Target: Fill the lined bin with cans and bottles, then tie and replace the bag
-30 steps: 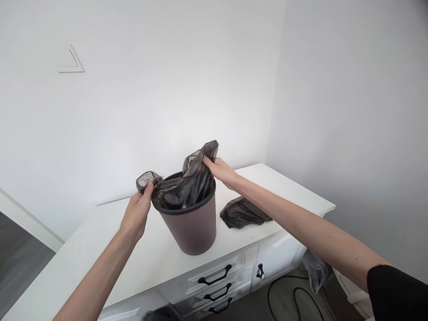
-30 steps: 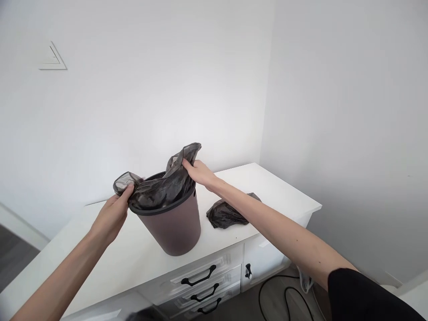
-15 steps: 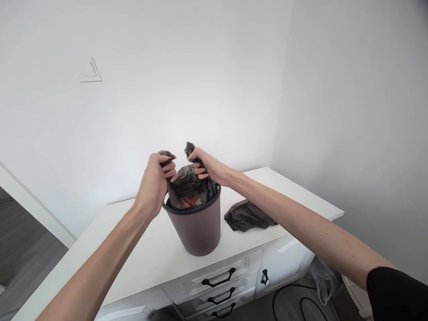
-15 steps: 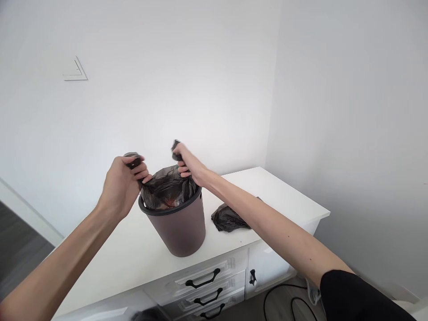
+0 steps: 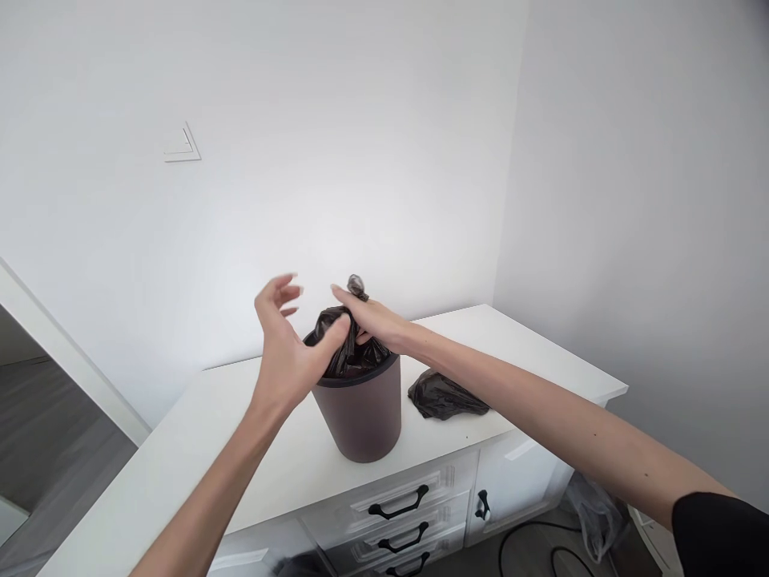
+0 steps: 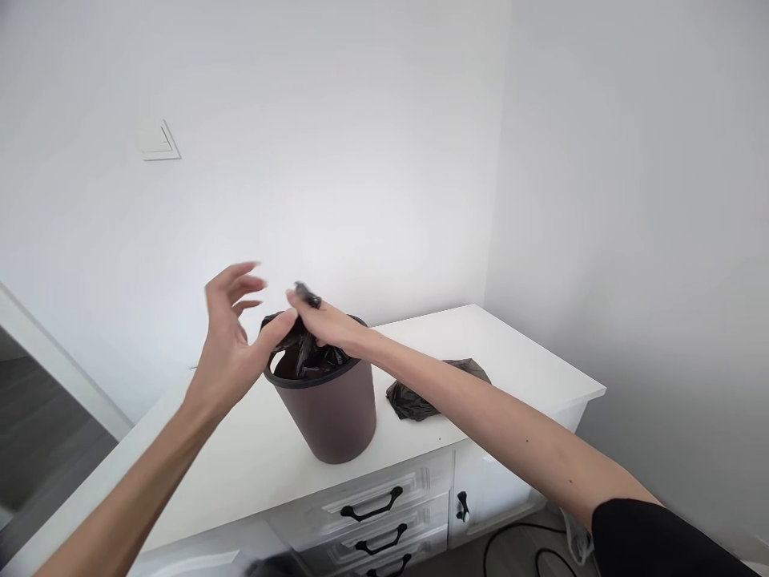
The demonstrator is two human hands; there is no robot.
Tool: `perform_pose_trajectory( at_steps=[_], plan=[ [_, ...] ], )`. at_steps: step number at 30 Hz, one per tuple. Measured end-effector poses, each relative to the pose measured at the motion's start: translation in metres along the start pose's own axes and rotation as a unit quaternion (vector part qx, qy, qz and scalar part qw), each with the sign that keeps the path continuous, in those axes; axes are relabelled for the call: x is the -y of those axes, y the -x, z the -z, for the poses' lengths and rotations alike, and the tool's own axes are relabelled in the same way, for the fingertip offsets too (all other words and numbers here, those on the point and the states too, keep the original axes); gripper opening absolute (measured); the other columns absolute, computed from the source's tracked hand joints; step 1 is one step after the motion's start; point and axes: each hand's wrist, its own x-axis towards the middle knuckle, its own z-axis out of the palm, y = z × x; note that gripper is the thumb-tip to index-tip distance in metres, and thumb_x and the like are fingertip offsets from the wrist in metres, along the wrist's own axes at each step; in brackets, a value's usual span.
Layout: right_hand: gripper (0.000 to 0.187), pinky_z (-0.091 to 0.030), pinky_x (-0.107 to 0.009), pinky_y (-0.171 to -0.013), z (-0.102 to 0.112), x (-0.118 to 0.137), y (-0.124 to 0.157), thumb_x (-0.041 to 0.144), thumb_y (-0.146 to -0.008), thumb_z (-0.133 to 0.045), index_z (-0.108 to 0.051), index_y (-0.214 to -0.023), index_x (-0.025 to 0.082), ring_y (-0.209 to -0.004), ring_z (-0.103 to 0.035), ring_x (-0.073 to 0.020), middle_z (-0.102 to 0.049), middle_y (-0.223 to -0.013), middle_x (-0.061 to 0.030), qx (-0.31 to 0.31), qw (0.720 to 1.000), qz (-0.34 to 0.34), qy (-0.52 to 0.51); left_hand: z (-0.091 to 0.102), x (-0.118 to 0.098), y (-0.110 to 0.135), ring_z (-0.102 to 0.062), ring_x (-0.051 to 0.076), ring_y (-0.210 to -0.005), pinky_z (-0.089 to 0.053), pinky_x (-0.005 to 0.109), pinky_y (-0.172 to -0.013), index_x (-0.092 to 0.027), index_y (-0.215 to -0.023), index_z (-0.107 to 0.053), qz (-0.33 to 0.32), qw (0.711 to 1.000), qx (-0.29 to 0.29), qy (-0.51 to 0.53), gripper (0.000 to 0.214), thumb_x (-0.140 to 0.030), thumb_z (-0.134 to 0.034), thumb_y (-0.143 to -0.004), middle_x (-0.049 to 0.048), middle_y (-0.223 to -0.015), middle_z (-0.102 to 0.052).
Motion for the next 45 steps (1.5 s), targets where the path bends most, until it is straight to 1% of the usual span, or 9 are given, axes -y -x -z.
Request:
perform_pose_trajectory(
  at_steps=[4,7,10,15,23,27,30,35,45],
  plan=[
    [0.059,-0.053,-0.033,-0.067,0.010,0.020,0.004,0.070,-0.099,-0.040,-0.066,-0.079,0.021,-0.081,-0.066,-0.0237,-0.073,-0.084,-0.0095,0.000,0.993,-0.118,-0.032,-0.010,0.032,0.008,-0.064,0.028,-0.114,-0.052,0.044,-0.095,-0.028,-0.148,-0.027,0.126,0.988,0.093,0.000,0.097,-0.039,-0.082,-0.069,0.0100,-0.125,-0.063],
    [0.054,-0.049,-0.030,-0.068,0.019,0.032,0.012,0.067,-0.098,-0.047,-0.066,-0.078,0.020,-0.082,-0.063,-0.0207,-0.071,-0.082,-0.0055,0.014,0.997,-0.063,0.034,-0.014,0.037,0.004,-0.067,0.026,-0.098,-0.052,0.040,-0.087,-0.027,-0.135,-0.047,0.138,0.978,0.154,-0.020,0.060,-0.036,-0.069,-0.080,0.0040,-0.105,-0.070],
    [0.056,-0.043,-0.029,-0.062,0.034,0.037,0.023,0.071,-0.094,-0.053,-0.060,-0.070,0.021,-0.069,-0.055,-0.0166,-0.059,-0.067,0.0000,0.077,0.991,-0.004,0.114,-0.012,0.038,-0.006,-0.065,0.024,-0.093,-0.049,0.037,-0.086,-0.026,-0.093,-0.066,0.094,0.980,0.168,-0.050,0.015,-0.030,-0.053,-0.086,0.0021,-0.095,-0.070],
    [0.035,-0.044,-0.029,-0.065,0.058,0.024,0.036,0.056,-0.095,-0.059,-0.066,-0.085,0.023,-0.071,-0.057,-0.0159,-0.063,-0.076,0.0015,0.162,0.966,0.108,0.168,-0.008,0.044,-0.015,-0.063,0.023,-0.098,-0.049,0.033,-0.087,-0.024,-0.079,-0.068,0.129,0.973,0.185,0.041,0.023,-0.029,-0.046,-0.085,0.0027,-0.100,-0.070],
    [0.016,-0.047,-0.030,-0.073,0.053,-0.010,0.028,0.013,-0.082,-0.064,-0.062,-0.093,0.025,-0.078,-0.063,-0.0178,-0.069,-0.083,0.0011,-0.070,0.934,0.218,0.274,-0.007,0.029,-0.001,-0.052,0.017,-0.069,-0.041,0.028,-0.066,-0.024,-0.068,-0.053,0.137,0.972,0.180,0.066,0.019,-0.027,-0.047,-0.086,-0.0025,-0.073,-0.060],
    [0.011,-0.046,-0.030,-0.072,0.038,-0.018,0.027,0.015,-0.088,-0.059,-0.062,-0.091,0.025,-0.079,-0.062,-0.0187,-0.071,-0.088,-0.0014,-0.171,0.903,0.263,0.293,-0.009,0.019,0.003,-0.059,0.020,-0.072,-0.044,0.032,-0.070,-0.024,-0.070,-0.060,0.204,0.953,0.209,0.086,0.046,-0.055,-0.039,-0.098,-0.0001,-0.070,-0.065],
    [0.012,-0.045,-0.030,-0.071,0.027,-0.019,0.030,0.019,-0.096,-0.055,-0.065,-0.093,0.026,-0.082,-0.065,-0.0180,-0.074,-0.096,-0.0028,-0.186,0.881,0.294,0.321,-0.012,0.020,-0.003,-0.065,0.024,-0.083,-0.047,0.034,-0.074,-0.023,-0.080,-0.071,0.271,0.928,0.204,0.154,0.067,-0.078,-0.034,-0.094,0.0048,-0.076,-0.071],
    [0.024,-0.045,-0.032,-0.074,0.020,-0.016,0.037,0.019,-0.101,-0.050,-0.071,-0.091,0.028,-0.092,-0.070,-0.0190,-0.078,-0.110,-0.0015,-0.160,0.865,0.305,0.365,-0.014,0.025,-0.010,-0.067,0.022,-0.089,-0.049,0.031,-0.076,-0.021,-0.097,-0.078,0.312,0.914,0.150,0.214,0.052,-0.070,-0.074,-0.078,0.0067,-0.094,-0.077],
    [0.018,-0.052,-0.038,-0.086,0.014,-0.032,0.073,0.018,-0.102,-0.058,-0.069,-0.090,0.026,-0.100,-0.067,-0.0214,-0.078,-0.108,-0.0046,-0.142,0.867,0.376,0.296,-0.012,0.068,-0.018,-0.071,0.027,-0.097,-0.052,0.035,-0.086,-0.023,-0.098,-0.082,0.215,0.973,0.079,0.039,0.050,-0.069,-0.068,-0.083,0.0071,-0.102,-0.081]
  ],
)
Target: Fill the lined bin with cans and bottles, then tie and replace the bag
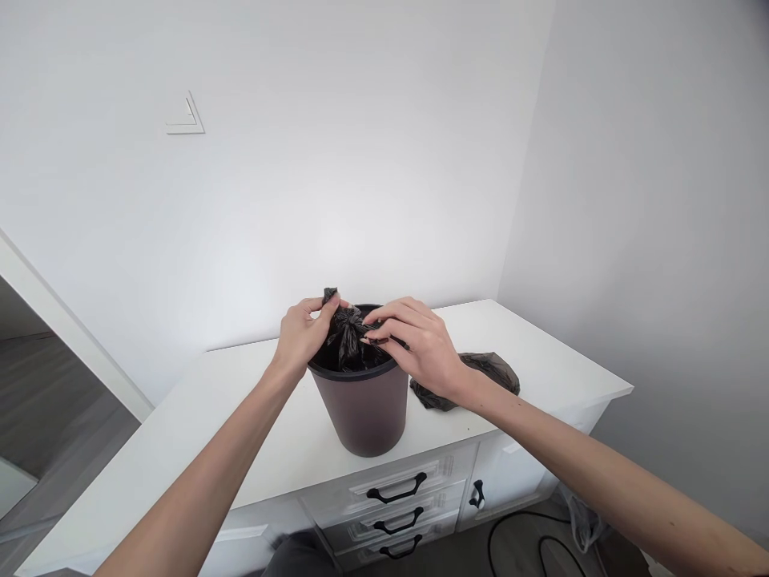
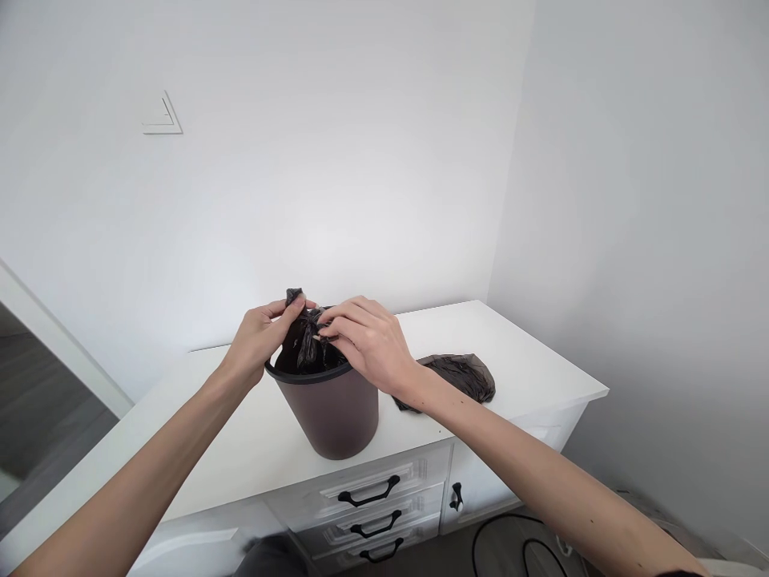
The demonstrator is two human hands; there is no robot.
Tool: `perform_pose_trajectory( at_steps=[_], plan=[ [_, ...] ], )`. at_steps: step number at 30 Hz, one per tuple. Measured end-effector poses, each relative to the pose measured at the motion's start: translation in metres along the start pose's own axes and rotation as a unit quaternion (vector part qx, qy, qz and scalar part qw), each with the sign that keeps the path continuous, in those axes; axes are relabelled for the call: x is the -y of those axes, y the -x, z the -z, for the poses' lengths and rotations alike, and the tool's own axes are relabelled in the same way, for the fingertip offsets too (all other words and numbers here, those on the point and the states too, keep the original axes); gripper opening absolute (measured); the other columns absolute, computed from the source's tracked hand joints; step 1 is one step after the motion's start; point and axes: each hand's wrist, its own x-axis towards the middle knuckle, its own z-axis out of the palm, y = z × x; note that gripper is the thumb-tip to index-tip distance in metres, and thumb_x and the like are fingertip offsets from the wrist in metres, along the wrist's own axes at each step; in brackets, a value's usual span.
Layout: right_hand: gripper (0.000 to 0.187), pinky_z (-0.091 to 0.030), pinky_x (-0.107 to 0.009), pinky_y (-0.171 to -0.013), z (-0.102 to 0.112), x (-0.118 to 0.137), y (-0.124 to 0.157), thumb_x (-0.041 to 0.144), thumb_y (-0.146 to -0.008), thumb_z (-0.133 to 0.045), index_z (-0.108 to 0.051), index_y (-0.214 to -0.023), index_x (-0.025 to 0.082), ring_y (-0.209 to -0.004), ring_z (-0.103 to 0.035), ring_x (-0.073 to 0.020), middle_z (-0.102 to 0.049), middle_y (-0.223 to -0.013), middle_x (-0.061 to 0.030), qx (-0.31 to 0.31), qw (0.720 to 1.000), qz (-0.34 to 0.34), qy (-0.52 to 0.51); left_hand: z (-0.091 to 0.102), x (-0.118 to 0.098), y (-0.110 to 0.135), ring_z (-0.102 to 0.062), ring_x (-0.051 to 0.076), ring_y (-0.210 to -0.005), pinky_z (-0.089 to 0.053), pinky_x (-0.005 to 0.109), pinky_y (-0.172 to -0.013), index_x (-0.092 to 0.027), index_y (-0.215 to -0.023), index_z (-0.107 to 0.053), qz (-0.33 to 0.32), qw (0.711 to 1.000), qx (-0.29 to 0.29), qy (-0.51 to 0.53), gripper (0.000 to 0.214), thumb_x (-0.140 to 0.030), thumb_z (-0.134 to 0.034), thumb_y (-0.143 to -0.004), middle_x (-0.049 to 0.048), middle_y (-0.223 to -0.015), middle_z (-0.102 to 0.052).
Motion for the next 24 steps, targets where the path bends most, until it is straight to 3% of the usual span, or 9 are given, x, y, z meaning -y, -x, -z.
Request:
perform_pose_trajectory(
  at_steps=[5,8,12,15,17,19,22,24],
  plan=[
    [0.020,-0.049,-0.037,-0.082,0.019,0.023,0.025,0.011,-0.099,-0.063,-0.064,-0.083,0.024,-0.091,-0.062,-0.0196,-0.077,-0.098,-0.0036,-0.004,0.999,-0.046,0.002,0.013,0.037,-0.041,-0.069,0.026,-0.087,-0.051,0.033,-0.076,-0.021,-0.088,-0.082,0.018,0.995,-0.059,-0.083,0.044,-0.062,-0.068,-0.083,0.0088,-0.096,-0.080],
    [0.020,-0.049,-0.037,-0.083,0.034,0.029,0.036,0.015,-0.099,-0.065,-0.062,-0.081,0.023,-0.090,-0.061,-0.0192,-0.076,-0.097,-0.0036,0.010,0.996,-0.087,-0.011,0.017,0.041,-0.050,-0.066,0.023,-0.081,-0.048,0.032,-0.072,-0.020,-0.090,-0.081,0.022,0.994,-0.075,-0.080,0.042,-0.060,-0.066,-0.087,0.0080,-0.088,-0.077],
    [0.019,-0.051,-0.034,-0.077,0.036,0.015,0.030,0.035,-0.102,-0.063,-0.061,-0.088,0.023,-0.089,-0.064,-0.0191,-0.073,-0.099,-0.0049,0.085,0.980,-0.175,-0.044,0.017,0.006,-0.031,-0.058,0.016,-0.068,-0.044,0.027,-0.065,-0.020,-0.096,-0.080,-0.083,0.994,-0.070,-0.010,0.045,-0.061,-0.062,-0.091,0.0034,-0.076,-0.069],
    [0.032,-0.050,-0.030,-0.067,0.016,-0.002,0.004,0.051,-0.100,-0.061,-0.062,-0.113,0.022,-0.078,-0.063,-0.0167,-0.067,-0.099,-0.0048,0.146,0.962,-0.227,-0.042,0.011,-0.037,-0.006,-0.057,0.014,-0.062,-0.042,0.026,-0.059,-0.018,-0.094,-0.078,-0.154,0.987,-0.030,0.022,0.048,-0.063,-0.061,-0.093,0.0019,-0.068,-0.063],
    [0.044,-0.049,-0.031,-0.065,0.000,-0.008,-0.020,0.052,-0.096,-0.066,-0.059,-0.127,0.022,-0.075,-0.059,-0.0160,-0.061,-0.105,-0.0053,0.183,0.958,-0.221,0.017,0.007,-0.058,0.009,-0.058,0.014,-0.063,-0.044,0.026,-0.061,-0.019,-0.092,-0.078,-0.185,0.983,-0.005,0.017,0.046,-0.061,-0.060,-0.095,0.0009,-0.067,-0.062],
    [0.036,-0.048,-0.032,-0.068,-0.011,-0.008,-0.041,0.042,-0.097,-0.066,-0.061,-0.127,0.023,-0.079,-0.058,-0.0178,-0.055,-0.109,-0.0067,0.214,0.955,-0.180,0.097,0.008,-0.067,0.018,-0.058,0.014,-0.064,-0.046,0.026,-0.063,-0.020,-0.094,-0.078,-0.203,0.979,0.007,0.006,0.044,-0.059,-0.059,-0.097,-0.0001,-0.067,-0.061],
    [0.017,-0.048,-0.036,-0.078,-0.016,-0.005,-0.062,0.026,-0.097,-0.061,-0.071,-0.111,0.022,-0.095,-0.056,-0.0234,-0.051,-0.111,-0.0093,0.241,0.952,-0.087,0.168,0.017,-0.063,0.022,-0.058,0.014,-0.066,-0.047,0.027,-0.065,-0.021,-0.101,-0.078,-0.209,0.978,0.003,-0.009,0.044,-0.058,-0.056,-0.099,0.0001,-0.071,-0.063],
    [0.014,-0.048,-0.038,-0.083,-0.014,-0.007,-0.069,0.020,-0.094,-0.061,-0.072,-0.103,0.022,-0.099,-0.055,-0.0245,-0.053,-0.110,-0.0092,0.233,0.959,-0.055,0.153,0.026,-0.055,0.021,-0.061,0.015,-0.072,-0.050,0.029,-0.070,-0.021,-0.108,-0.077,-0.210,0.978,-0.011,0.003,0.046,-0.060,-0.054,-0.100,0.0022,-0.080,-0.069]
  ],
)
